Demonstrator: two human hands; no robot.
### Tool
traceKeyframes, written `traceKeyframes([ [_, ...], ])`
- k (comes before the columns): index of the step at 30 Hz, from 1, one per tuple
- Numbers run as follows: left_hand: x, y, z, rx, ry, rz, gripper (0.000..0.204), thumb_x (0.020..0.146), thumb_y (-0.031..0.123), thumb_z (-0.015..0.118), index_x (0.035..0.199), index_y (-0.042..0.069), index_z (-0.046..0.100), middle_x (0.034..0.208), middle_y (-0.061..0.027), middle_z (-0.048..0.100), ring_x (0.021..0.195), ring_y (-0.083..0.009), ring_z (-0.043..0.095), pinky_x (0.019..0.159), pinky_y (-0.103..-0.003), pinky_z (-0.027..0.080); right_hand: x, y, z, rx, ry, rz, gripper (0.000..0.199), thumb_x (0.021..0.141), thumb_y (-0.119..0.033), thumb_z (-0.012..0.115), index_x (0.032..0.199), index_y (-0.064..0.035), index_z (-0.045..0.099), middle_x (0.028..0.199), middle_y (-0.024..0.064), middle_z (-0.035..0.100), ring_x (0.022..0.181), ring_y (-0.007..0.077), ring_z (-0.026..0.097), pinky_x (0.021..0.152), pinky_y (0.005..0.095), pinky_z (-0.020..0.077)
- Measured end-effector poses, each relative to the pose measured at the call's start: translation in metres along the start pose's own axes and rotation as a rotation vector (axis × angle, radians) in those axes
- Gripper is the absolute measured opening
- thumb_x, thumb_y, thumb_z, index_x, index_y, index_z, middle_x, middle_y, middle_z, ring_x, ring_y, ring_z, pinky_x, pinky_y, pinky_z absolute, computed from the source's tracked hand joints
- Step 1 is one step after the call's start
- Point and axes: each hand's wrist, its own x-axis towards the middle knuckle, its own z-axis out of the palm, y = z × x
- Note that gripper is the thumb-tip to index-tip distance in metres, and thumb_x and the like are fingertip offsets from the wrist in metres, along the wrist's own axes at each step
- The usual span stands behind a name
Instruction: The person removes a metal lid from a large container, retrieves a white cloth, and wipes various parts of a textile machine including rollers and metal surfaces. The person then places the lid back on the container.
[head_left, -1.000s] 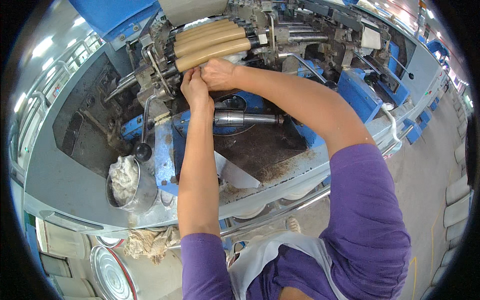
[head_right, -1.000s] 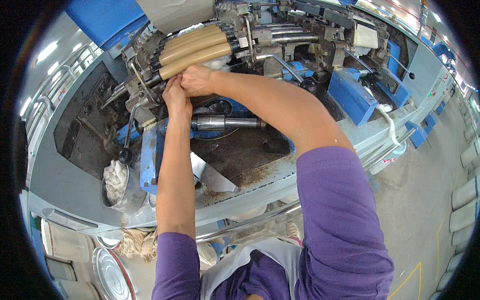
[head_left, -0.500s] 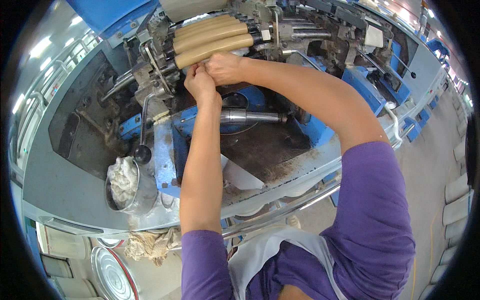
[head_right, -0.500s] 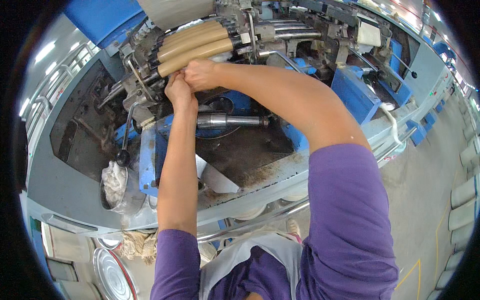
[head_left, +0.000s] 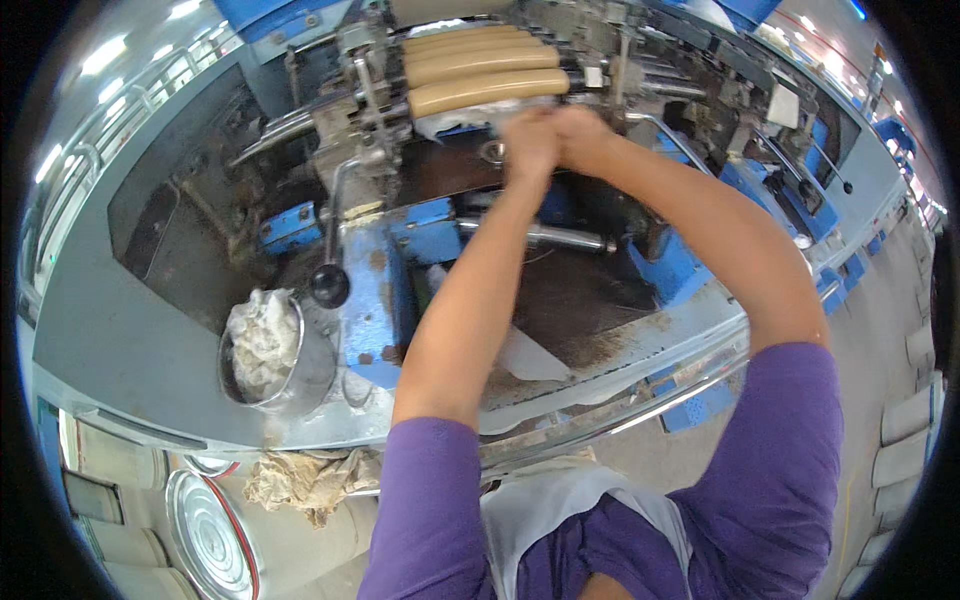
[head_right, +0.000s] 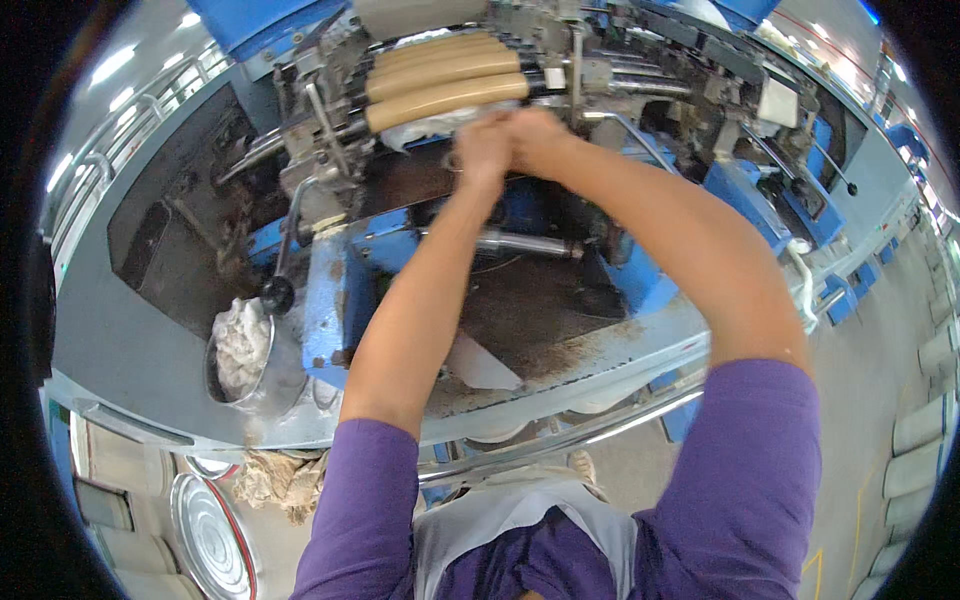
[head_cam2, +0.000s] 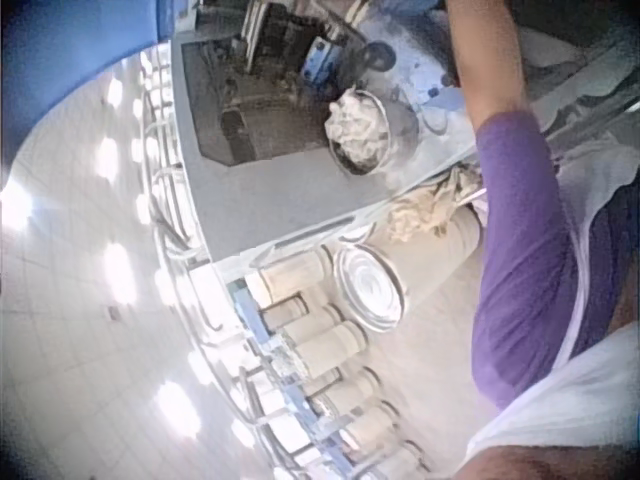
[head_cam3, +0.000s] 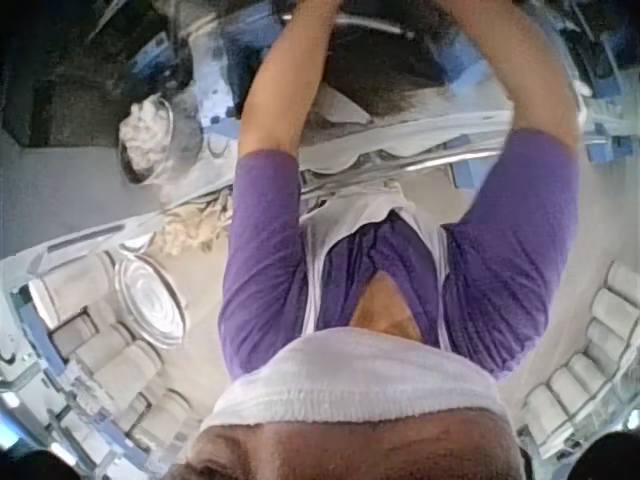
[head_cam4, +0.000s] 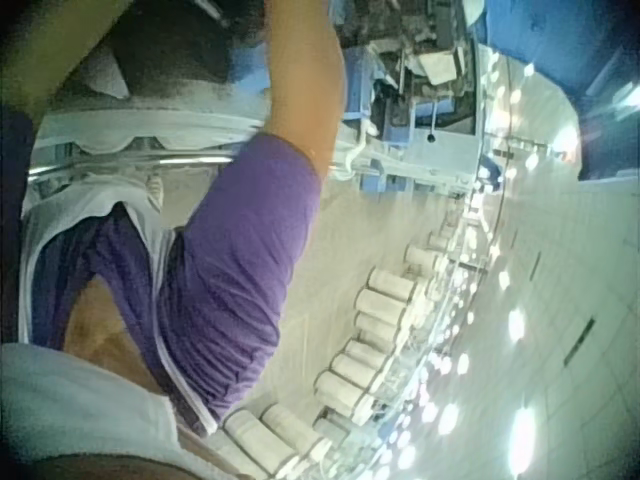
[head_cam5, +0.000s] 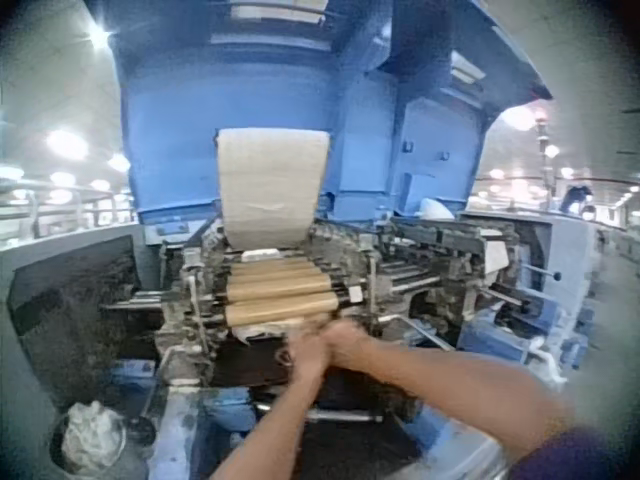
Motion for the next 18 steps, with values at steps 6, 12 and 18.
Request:
traceKeyframes([
  [6,0.012,-0.016,0.027,0.152,0.048,0.238,0.028,0.082,0.011,0.046,0.094,0.001,0.07,0.094,-0.0208,0.067,0.092,-0.0329,0.064,0.085,-0.04,0.048,-0.014,0.001,-0.002,-0.545,-0.264,0.104,0.013,0.078,-0.02,0.058,0.073,-0.0191,0.07,0.086,0.002,0.069,0.086,0.0153,0.065,0.066,0.0328,0.0501],
  [12,-0.019,0.007,0.021,0.145,0.175,0.134,0.026,0.086,0.018,0.046,0.087,-0.002,0.063,0.09,-0.0277,0.063,0.091,-0.0427,0.06,0.082,-0.046,0.046,-0.021,-0.036,-0.045,-0.591,-0.315,0.123,0.011,0.076,-0.019,0.06,0.069,-0.0161,0.068,0.076,0.0073,0.067,0.074,0.0218,0.066,0.062,0.0351,0.0497],
  [18,-0.055,0.022,-0.032,-0.116,0.245,0.022,0.018,0.084,0.011,0.057,0.099,0.003,0.063,0.079,-0.0032,0.059,0.062,-0.0122,0.053,0.055,-0.027,0.045,-0.057,-0.069,-0.093,-0.209,-0.071,0.279,0.022,0.081,-0.012,0.054,0.099,0.0011,0.058,0.071,0.018,0.066,0.066,0.0332,0.067,0.053,0.0453,0.0508],
])
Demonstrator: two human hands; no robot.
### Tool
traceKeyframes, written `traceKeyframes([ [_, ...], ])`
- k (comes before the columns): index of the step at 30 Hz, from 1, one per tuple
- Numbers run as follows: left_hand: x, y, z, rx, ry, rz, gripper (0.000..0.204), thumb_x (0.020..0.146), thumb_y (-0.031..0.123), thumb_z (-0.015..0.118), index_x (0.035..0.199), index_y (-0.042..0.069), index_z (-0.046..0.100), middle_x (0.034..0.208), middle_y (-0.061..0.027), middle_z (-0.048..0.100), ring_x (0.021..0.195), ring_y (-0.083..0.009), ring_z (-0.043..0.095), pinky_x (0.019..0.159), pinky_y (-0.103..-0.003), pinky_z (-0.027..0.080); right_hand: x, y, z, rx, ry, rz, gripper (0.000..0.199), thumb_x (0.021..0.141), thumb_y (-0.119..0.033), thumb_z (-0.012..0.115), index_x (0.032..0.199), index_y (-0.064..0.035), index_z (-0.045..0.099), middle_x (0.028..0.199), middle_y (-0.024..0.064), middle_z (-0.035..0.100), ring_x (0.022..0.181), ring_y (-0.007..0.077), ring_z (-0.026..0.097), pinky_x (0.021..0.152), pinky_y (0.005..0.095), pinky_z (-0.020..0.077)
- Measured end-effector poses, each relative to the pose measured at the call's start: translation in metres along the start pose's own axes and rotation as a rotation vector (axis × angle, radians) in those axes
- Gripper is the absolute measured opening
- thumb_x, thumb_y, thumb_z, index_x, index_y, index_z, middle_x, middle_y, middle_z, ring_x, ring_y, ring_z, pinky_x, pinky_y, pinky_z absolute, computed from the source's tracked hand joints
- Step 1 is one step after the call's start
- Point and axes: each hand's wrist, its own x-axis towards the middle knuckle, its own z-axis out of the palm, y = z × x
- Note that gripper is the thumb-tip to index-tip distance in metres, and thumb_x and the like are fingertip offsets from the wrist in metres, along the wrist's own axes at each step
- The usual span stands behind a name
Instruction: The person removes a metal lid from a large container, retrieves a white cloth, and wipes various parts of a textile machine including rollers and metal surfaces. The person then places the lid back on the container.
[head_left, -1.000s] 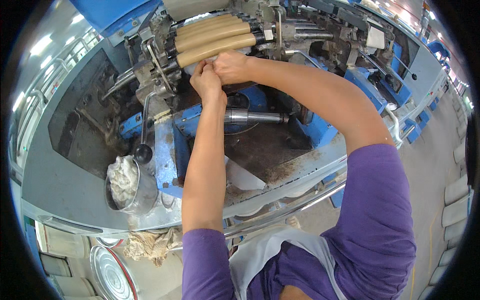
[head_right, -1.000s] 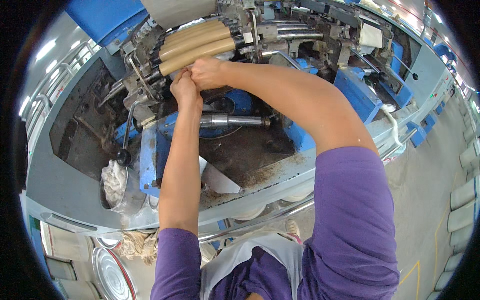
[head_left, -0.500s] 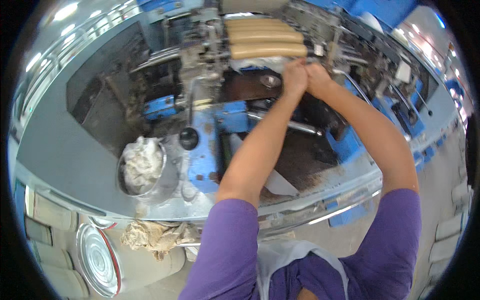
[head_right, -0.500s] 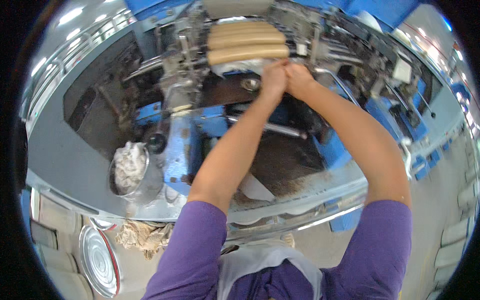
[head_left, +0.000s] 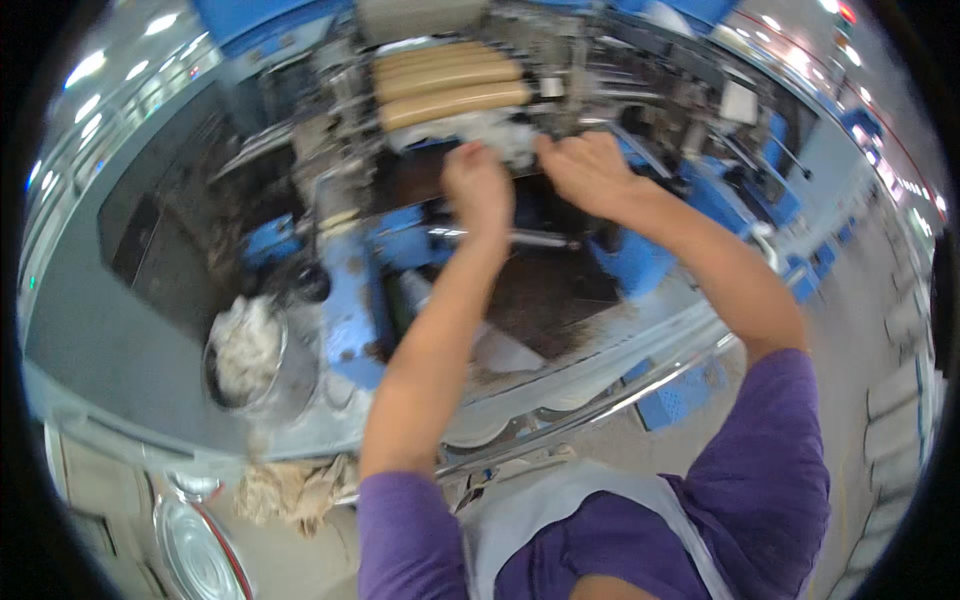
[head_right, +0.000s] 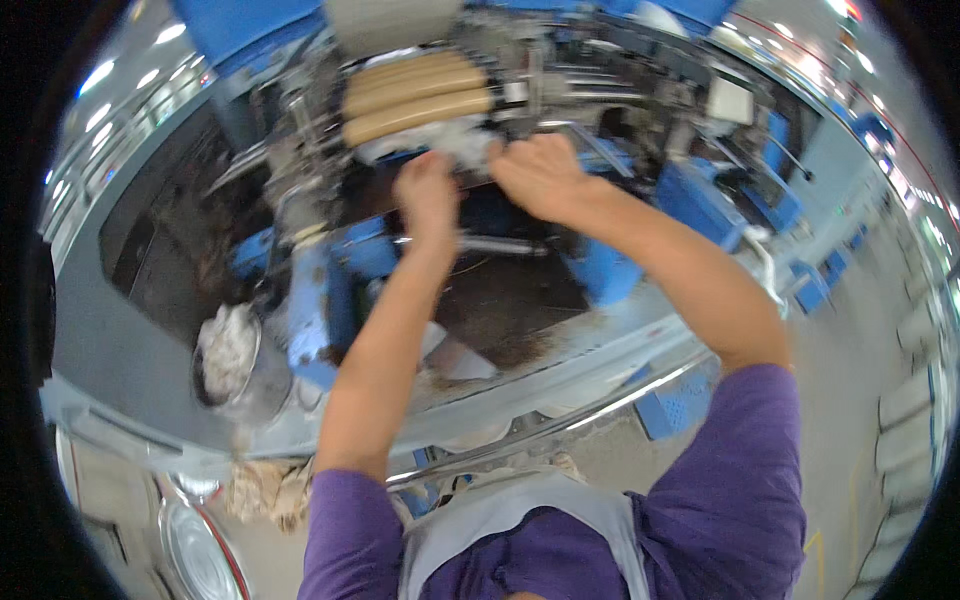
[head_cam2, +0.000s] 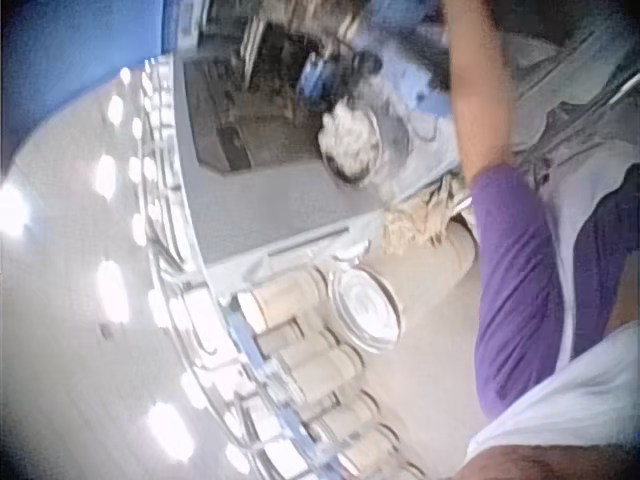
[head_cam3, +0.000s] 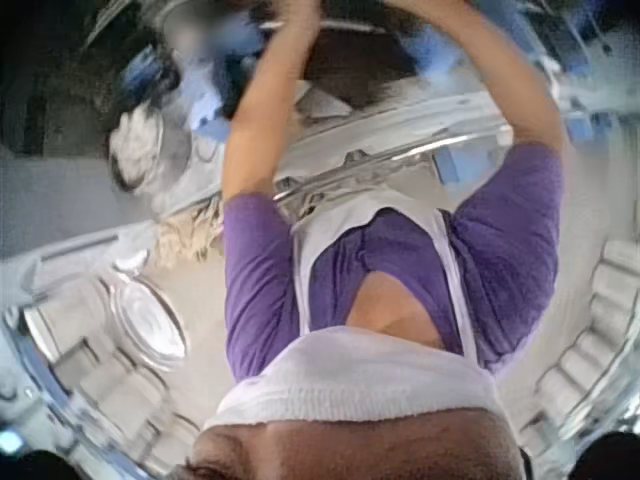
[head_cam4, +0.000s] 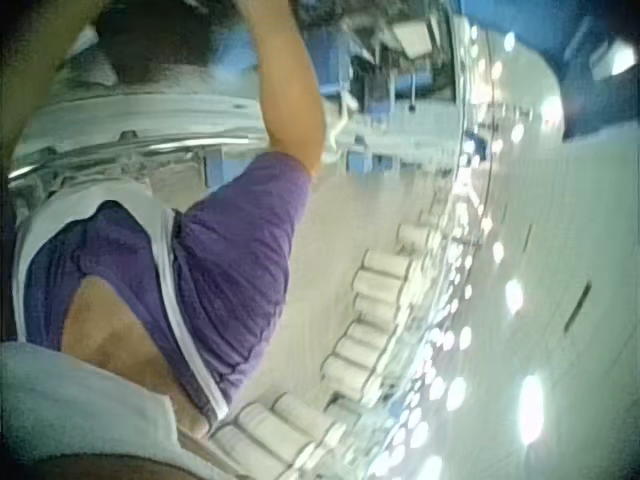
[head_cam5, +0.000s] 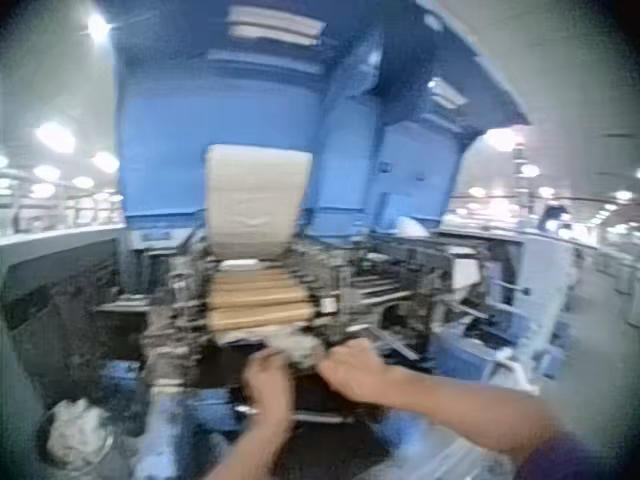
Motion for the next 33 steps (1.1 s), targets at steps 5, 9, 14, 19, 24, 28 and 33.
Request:
traceKeyframes([
  [5,0.006,0.024,-0.043,-0.126,0.134,-0.072,0.024,0.081,0.006,0.058,0.104,0.004,0.062,0.08,-0.0026,0.059,0.073,-0.0108,0.053,0.064,-0.026,0.043,-0.024,0.004,-0.022,0.41,0.162,0.204,0.015,0.077,-0.01,0.058,0.089,-0.005,0.065,0.075,0.0202,0.065,0.075,0.0385,0.065,0.065,0.0464,0.0506],
  [9,-0.007,0.048,-0.032,0.095,-0.252,0.168,0.029,0.094,0.02,0.052,0.114,0.001,0.061,0.104,-0.0085,0.063,0.097,-0.0165,0.055,0.089,-0.029,0.039,-0.039,0.012,-0.028,0.687,0.09,0.077,0.014,0.081,-0.012,0.056,0.086,-0.0018,0.064,0.078,0.0163,0.066,0.077,0.0354,0.064,0.067,0.0448,0.0486],
  [14,-0.034,0.067,-0.021,0.49,-1.132,0.311,0.063,0.1,0.049,0.026,0.119,-0.002,0.057,0.108,-0.0204,0.064,0.107,-0.0323,0.057,0.097,-0.035,0.038,-0.049,0.016,-0.032,0.955,-0.307,-0.035,0.017,0.077,-0.014,0.055,0.079,0.0013,0.064,0.064,0.0113,0.062,0.057,0.022,0.06,0.056,0.0365,0.0469],
  [19,-0.053,0.07,-0.042,0.707,-1.127,0.175,0.068,0.099,0.053,0.025,0.117,-0.003,0.058,0.107,-0.0243,0.063,0.104,-0.035,0.059,0.093,-0.038,0.041,-0.069,0.008,-0.035,1.369,-0.126,0.46,0.017,0.082,-0.013,0.057,0.09,0.0014,0.061,0.06,0.0064,0.06,0.045,0.0098,0.054,0.036,0.0244,0.0416],
  [24,-0.043,0.065,-0.056,0.847,-0.972,0.252,0.05,0.095,0.042,0.049,0.111,-0.004,0.062,0.105,-0.0231,0.063,0.1,-0.0331,0.061,0.088,-0.037,0.044,-0.117,-0.012,-0.043,1.095,0.391,0.385,0.013,0.085,-0.011,0.06,0.091,-0.0002,0.063,0.066,0.0139,0.063,0.053,0.025,0.063,0.048,0.0313,0.0478],
  [28,0.003,0.032,-0.027,1.062,-0.616,0.719,0.05,0.088,0.037,0.059,0.123,0.002,0.055,0.127,-0.0237,0.052,0.116,-0.0369,0.051,0.095,-0.043,0.042,-0.18,0.006,-0.046,0.813,0.641,0.472,0.01,0.084,-0.008,0.064,0.092,-0.0033,0.062,0.07,0.0148,0.063,0.059,0.0283,0.064,0.051,0.0339,0.0486],
  [33,0.051,-0.015,0.011,1.386,-0.495,0.724,0.051,0.089,0.04,0.055,0.129,0.009,0.051,0.137,-0.0198,0.045,0.117,-0.0377,0.051,0.097,-0.048,0.041,-0.251,0.1,-0.017,0.202,0.595,0.786,0.011,0.088,-0.009,0.057,0.097,-0.0047,0.063,0.074,0.0127,0.065,0.063,0.0282,0.065,0.057,0.0367,0.0511],
])
